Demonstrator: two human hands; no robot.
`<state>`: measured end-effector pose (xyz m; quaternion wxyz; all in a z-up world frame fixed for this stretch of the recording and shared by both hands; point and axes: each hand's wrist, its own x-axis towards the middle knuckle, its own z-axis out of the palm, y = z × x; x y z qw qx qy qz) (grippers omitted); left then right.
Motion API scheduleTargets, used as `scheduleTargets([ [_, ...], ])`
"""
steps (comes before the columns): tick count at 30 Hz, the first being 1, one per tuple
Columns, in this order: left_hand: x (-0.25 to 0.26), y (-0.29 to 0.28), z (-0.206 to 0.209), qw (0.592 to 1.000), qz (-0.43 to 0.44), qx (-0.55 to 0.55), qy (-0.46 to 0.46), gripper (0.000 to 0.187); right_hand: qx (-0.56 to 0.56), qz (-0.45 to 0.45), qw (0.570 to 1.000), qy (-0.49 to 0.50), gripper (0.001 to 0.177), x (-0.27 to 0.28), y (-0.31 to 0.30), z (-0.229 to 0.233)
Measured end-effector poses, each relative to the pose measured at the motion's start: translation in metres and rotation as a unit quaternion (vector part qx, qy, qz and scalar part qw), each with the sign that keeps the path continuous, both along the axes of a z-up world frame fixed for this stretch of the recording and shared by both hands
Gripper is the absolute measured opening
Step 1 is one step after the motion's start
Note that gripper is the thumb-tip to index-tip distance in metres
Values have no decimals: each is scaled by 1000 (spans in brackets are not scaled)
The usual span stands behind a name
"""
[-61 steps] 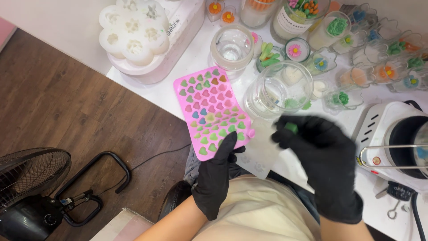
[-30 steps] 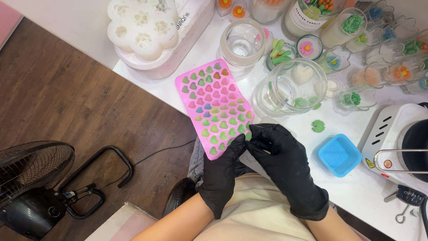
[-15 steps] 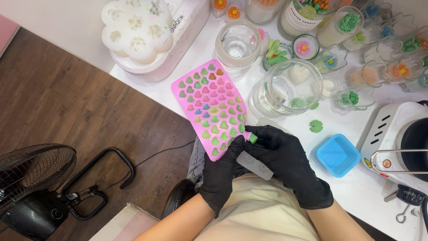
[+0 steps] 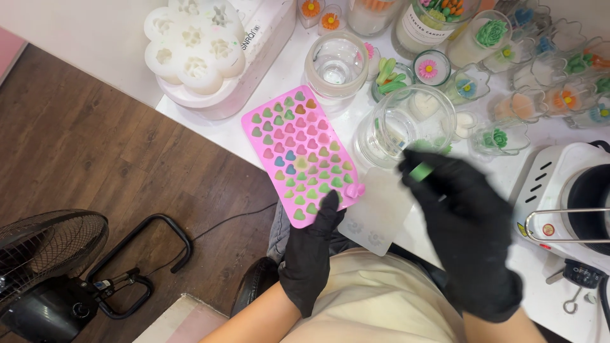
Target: Stirring melting wax in a pot and demolding small heart-shaped wax melts from a silicone mold.
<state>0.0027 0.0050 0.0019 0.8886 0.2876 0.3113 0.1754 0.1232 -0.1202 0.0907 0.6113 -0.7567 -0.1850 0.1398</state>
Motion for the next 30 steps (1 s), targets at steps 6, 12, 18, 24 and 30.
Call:
scheduleTargets([
  [6, -4, 2, 2, 997, 43, -66, 14, 55, -140, -38, 919, -367, 36, 21, 32, 48],
  [12, -6, 6, 3, 994, 33, -97, 45, 45, -161, -23, 941, -297, 24, -13, 13, 0],
  [18, -5, 4, -3, 995, 25, -86, 39, 37, -204, 60, 973, -95, 30, -27, 26, -19],
  [24, -4, 4, -14, 999, 4, -44, 1, 30, -150, 84, 980, -100, 42, -28, 28, -33],
  [30, -3, 5, -25, 999, -33, -26, 6, 26, -143, 62, 987, -35, 51, -23, 31, -33],
])
